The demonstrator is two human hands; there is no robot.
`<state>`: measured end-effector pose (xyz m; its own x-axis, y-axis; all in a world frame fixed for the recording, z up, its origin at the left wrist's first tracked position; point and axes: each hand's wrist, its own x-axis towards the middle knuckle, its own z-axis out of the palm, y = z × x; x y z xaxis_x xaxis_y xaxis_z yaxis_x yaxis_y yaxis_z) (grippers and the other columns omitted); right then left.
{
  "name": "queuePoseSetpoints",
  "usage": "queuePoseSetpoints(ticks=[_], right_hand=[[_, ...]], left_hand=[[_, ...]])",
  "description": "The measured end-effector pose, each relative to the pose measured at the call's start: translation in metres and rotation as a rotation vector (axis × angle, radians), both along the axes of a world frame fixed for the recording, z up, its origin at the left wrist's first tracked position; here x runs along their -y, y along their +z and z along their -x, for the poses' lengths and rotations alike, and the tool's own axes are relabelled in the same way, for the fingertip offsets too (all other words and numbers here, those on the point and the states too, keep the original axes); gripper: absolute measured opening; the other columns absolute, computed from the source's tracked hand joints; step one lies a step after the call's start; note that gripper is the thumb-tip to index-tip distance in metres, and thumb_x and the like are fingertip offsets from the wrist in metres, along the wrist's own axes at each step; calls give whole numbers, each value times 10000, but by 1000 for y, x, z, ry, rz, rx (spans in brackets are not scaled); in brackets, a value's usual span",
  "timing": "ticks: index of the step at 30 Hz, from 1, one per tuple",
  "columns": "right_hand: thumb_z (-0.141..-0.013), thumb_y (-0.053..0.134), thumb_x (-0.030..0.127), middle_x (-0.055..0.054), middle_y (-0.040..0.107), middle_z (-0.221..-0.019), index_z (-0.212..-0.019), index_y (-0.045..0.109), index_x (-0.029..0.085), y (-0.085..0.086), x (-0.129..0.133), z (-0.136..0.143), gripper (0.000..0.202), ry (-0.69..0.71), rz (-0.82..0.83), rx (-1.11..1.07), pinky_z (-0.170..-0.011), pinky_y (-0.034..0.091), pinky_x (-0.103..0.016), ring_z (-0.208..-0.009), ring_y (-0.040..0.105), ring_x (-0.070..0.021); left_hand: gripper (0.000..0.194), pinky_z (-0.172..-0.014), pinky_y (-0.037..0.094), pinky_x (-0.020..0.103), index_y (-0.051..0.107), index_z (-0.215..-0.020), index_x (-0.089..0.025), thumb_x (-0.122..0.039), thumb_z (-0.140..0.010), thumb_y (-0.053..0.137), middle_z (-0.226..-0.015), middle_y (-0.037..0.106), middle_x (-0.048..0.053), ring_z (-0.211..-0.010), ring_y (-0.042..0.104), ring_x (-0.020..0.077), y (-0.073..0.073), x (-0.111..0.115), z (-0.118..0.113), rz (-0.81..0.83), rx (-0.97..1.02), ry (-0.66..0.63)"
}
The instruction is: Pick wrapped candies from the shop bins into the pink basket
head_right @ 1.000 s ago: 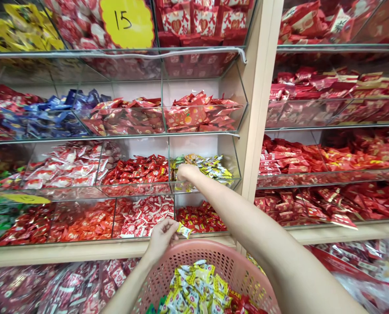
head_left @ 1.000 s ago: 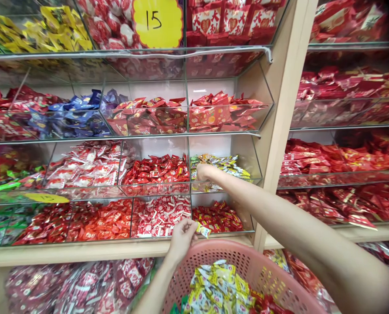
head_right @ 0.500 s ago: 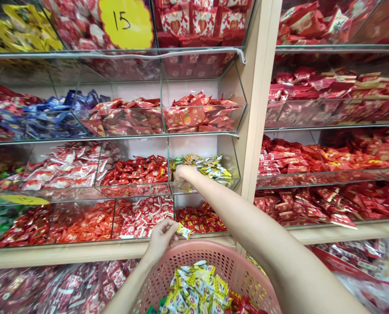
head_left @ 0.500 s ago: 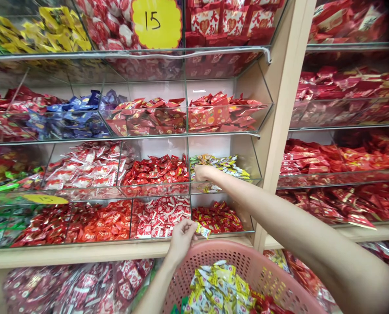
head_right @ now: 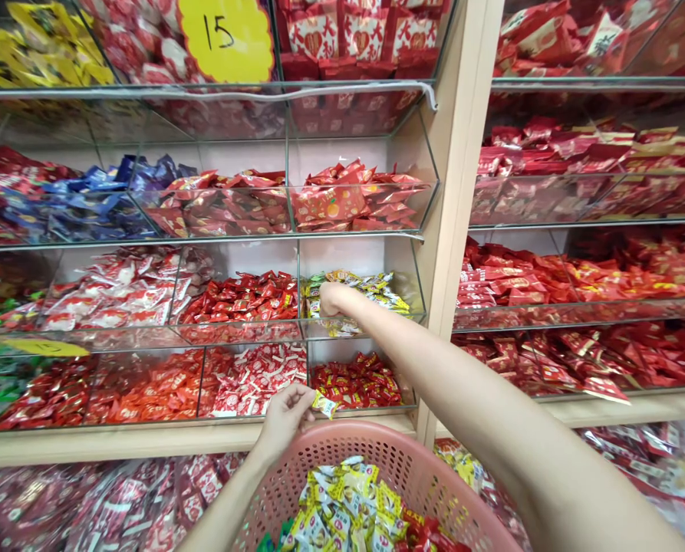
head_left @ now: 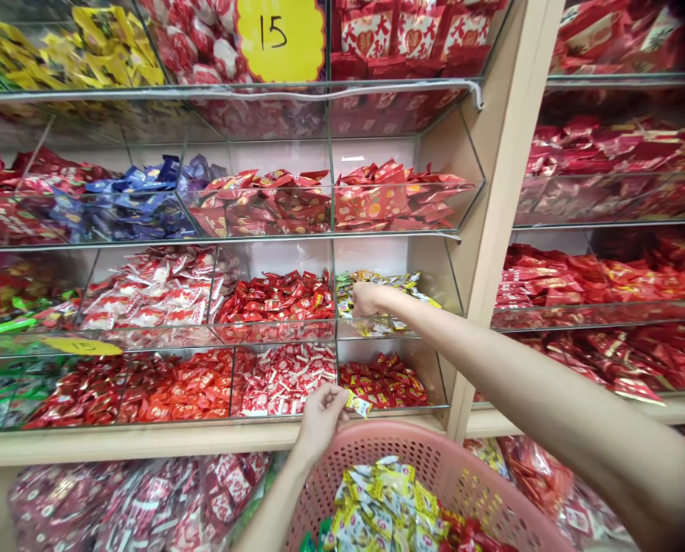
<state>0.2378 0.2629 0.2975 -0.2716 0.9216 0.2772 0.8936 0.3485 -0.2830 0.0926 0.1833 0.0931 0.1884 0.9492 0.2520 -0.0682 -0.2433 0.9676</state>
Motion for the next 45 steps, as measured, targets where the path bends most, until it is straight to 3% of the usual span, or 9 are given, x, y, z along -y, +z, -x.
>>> queuePoseSetpoints(ticks=[7, 11, 15, 20, 23, 30, 37, 40, 45], right_hand=[[-675, 634, 320, 41, 479, -441, -523, 561, 157, 11, 36, -37, 234, 37, 112, -86, -425, 332, -191, -432, 407, -63], [-692, 619, 412, 61, 444, -469, -628, 570, 150, 11, 58, -56, 273, 156, 135, -394, -408, 271, -190, -421, 338, -43], [-696, 619, 508, 53, 442, -503, -685, 573, 157, 2, 96, -77, 354, 140, 96, -621, -405, 243, -205, -424, 330, -47], [-743, 578, 549, 30, 451, -525, -771, 629, 190, -22, 150, -102, 364, 102, 23, -576, -410, 253, -221, -452, 352, -73], [-763, 556, 550, 36, 414, -510, -802, 645, 212, -40, 167, -111, 352, 81, 49, -539, -402, 232, -231, -444, 324, -82], [-801, 516, 530, 29, 455, -583, -757, 605, 176, -91, 171, -112, 367, 190, 370, -485, -478, 291, -224, -518, 373, -88], [-785, 499, 584, 40, 419, -570, -743, 585, 167, -126, 165, -98, 427, 286, 576, -430, -503, 290, -224, -528, 359, -97], [-805, 468, 585, 35, 427, -569, -725, 584, 168, -145, 159, -90, 440, 276, 485, -397, -518, 300, -228, -533, 371, -104], [-887, 410, 459, 22, 463, -557, -713, 600, 172, -171, 151, -74, 385, 294, 228, -171, -514, 283, -220, -521, 383, -104]], left_hand=[[358, -351, 321, 174, 559, -714, -153, -500, -699, 645, -455, 526, -38, -364, 418, 77, 1, 2, -1, 19, -5, 19], [343, -351, 334, 165, 562, -710, -147, -480, -702, 644, -470, 534, -27, -398, 465, 88, 4, 3, -1, 9, -17, 34], [326, -356, 348, 157, 569, -715, -140, -460, -722, 630, -490, 532, -28, -404, 478, 81, 5, 4, -1, -10, -30, 41], [316, -349, 362, 155, 585, -721, -140, -448, -703, 651, -557, 551, -18, -458, 533, 97, 5, 4, -2, -8, -19, 40], [307, -351, 367, 157, 587, -714, -142, -442, -707, 651, -531, 543, -23, -446, 522, 94, 4, 3, -2, -10, -19, 42], [305, -356, 375, 163, 586, -708, -148, -446, -705, 649, -522, 544, -24, -451, 527, 99, 5, 5, -2, -12, -29, 50], [302, -364, 363, 161, 578, -703, -146, -437, -702, 656, -483, 534, -33, -402, 476, 77, 9, 6, -3, 9, -22, 42], [310, -354, 364, 160, 576, -702, -143, -442, -695, 657, -499, 543, -25, -417, 487, 84, 8, 6, -3, 8, -31, 46], [290, -360, 368, 157, 569, -717, -142, -425, -728, 632, -502, 544, -31, -400, 467, 72, 6, 5, -3, 3, -42, 40]])
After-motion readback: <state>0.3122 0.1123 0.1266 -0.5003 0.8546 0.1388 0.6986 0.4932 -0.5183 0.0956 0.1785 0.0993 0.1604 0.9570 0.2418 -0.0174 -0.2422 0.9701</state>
